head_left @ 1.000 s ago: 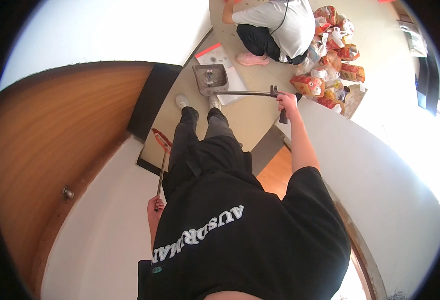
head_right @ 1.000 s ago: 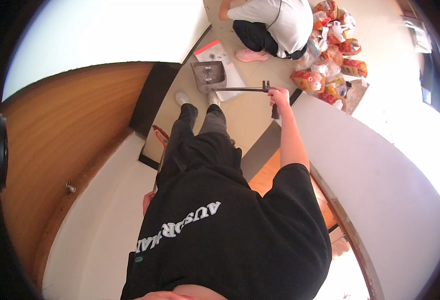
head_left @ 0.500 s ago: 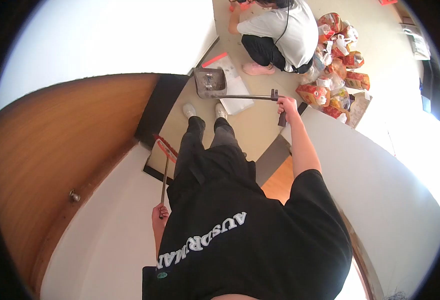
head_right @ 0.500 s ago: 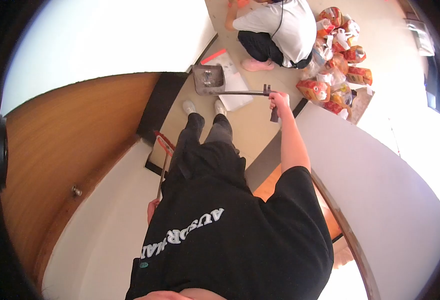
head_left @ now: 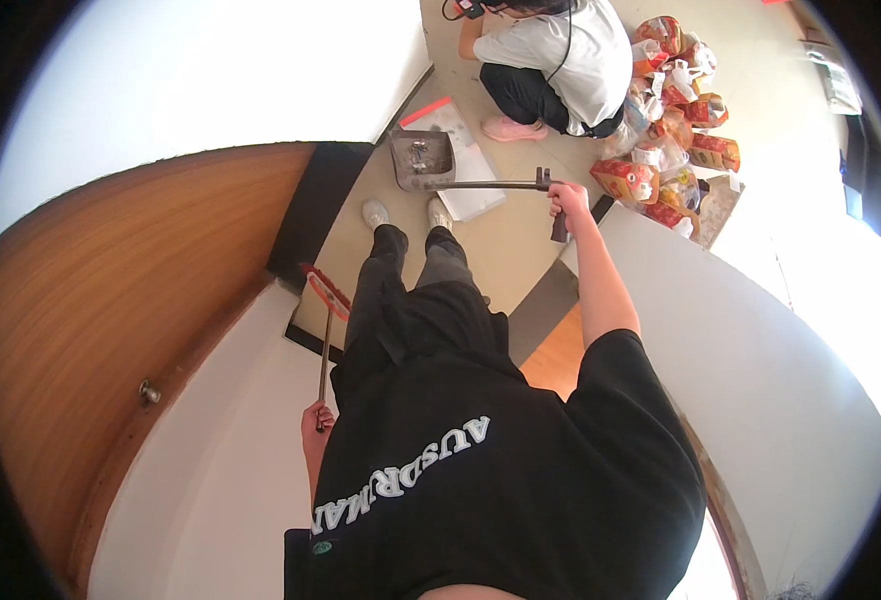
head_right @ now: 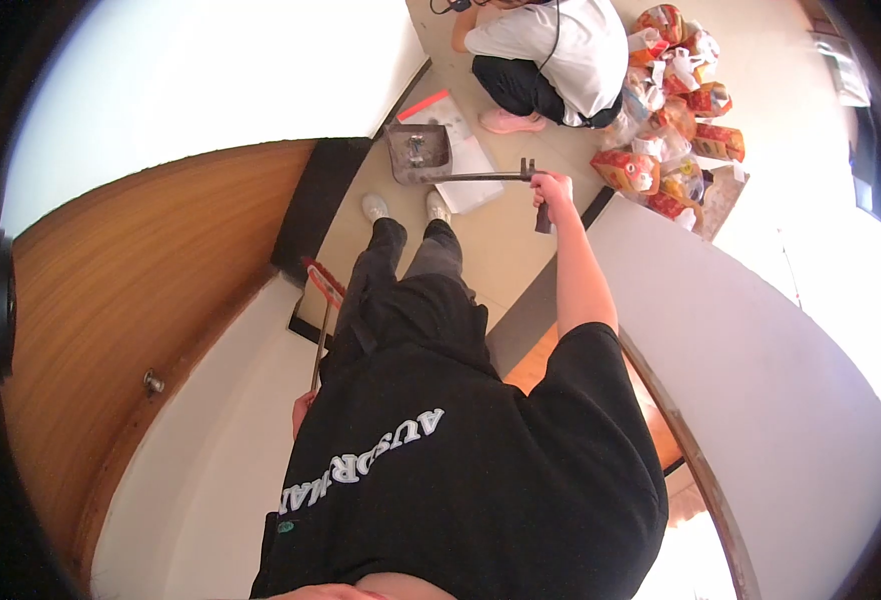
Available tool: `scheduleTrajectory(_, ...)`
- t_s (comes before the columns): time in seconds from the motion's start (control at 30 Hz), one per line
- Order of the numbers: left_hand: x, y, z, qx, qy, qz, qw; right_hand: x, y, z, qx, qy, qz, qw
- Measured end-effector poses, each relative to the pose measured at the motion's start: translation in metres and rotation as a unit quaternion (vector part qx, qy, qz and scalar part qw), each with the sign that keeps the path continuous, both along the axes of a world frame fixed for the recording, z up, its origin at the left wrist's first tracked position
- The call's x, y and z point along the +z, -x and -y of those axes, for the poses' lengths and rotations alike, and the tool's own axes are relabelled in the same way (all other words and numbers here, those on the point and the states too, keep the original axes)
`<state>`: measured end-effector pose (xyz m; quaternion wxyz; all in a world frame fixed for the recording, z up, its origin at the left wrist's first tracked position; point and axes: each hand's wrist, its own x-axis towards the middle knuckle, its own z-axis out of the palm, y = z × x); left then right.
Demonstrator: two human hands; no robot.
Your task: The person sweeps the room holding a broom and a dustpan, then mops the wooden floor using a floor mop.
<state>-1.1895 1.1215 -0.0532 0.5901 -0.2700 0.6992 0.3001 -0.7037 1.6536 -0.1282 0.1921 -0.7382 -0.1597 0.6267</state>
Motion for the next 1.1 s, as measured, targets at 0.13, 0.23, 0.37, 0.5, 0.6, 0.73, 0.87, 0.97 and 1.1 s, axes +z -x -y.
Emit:
scheduleTrajectory(0.13, 0.011, -0.008, -0.021, -0.054, 0.033, 0.004, 0.998, 0.004, 0.001, -0.002, -0.007, -0.006, -0.006, 1.000)
scheduleTrajectory(0.23, 0.024, -0.019, -0.033, -0.073, 0.108, -0.086, 0.988, 0.006, 0.002, -0.004, -0.007, -0.003, -0.004, 1.000)
scheduleTrajectory(0.37, 0.028, -0.024, -0.030, -0.022, 0.021, -0.040, 0.999, 0.002, -0.002, -0.005, 0.000, -0.008, -0.008, 1.000)
scheduleTrajectory(0.5, 0.022, -0.023, -0.022, -0.048, 0.020, 0.005, 0.999, -0.002, -0.005, -0.007, -0.001, -0.009, -0.013, 1.000)
scheduleTrajectory(0.6, 0.047, -0.027, -0.049, 0.062, 0.082, 0.061, 0.993, -0.007, -0.010, -0.012, -0.022, 0.000, -0.005, 1.000)
scheduleTrajectory(0.73, 0.053, -0.030, -0.060, 0.076, 0.107, 0.089, 0.987, -0.019, -0.026, -0.010, -0.055, 0.012, -0.032, 0.998)
scheduleTrajectory(0.87, 0.012, -0.014, -0.018, -0.040, 0.041, 0.051, 0.997, -0.027, -0.058, 0.002, -0.121, 0.037, -0.085, 0.988)
scheduleTrajectory(0.97, 0.001, 0.015, -0.025, -0.017, 0.076, 0.108, 0.991, -0.055, -0.074, 0.026, -0.190, 0.065, -0.112, 0.973)
scheduleTrajectory(1.1, 0.016, 0.016, -0.049, -0.054, 0.078, 0.083, 0.992, -0.063, -0.075, 0.081, -0.321, 0.076, -0.174, 0.928)
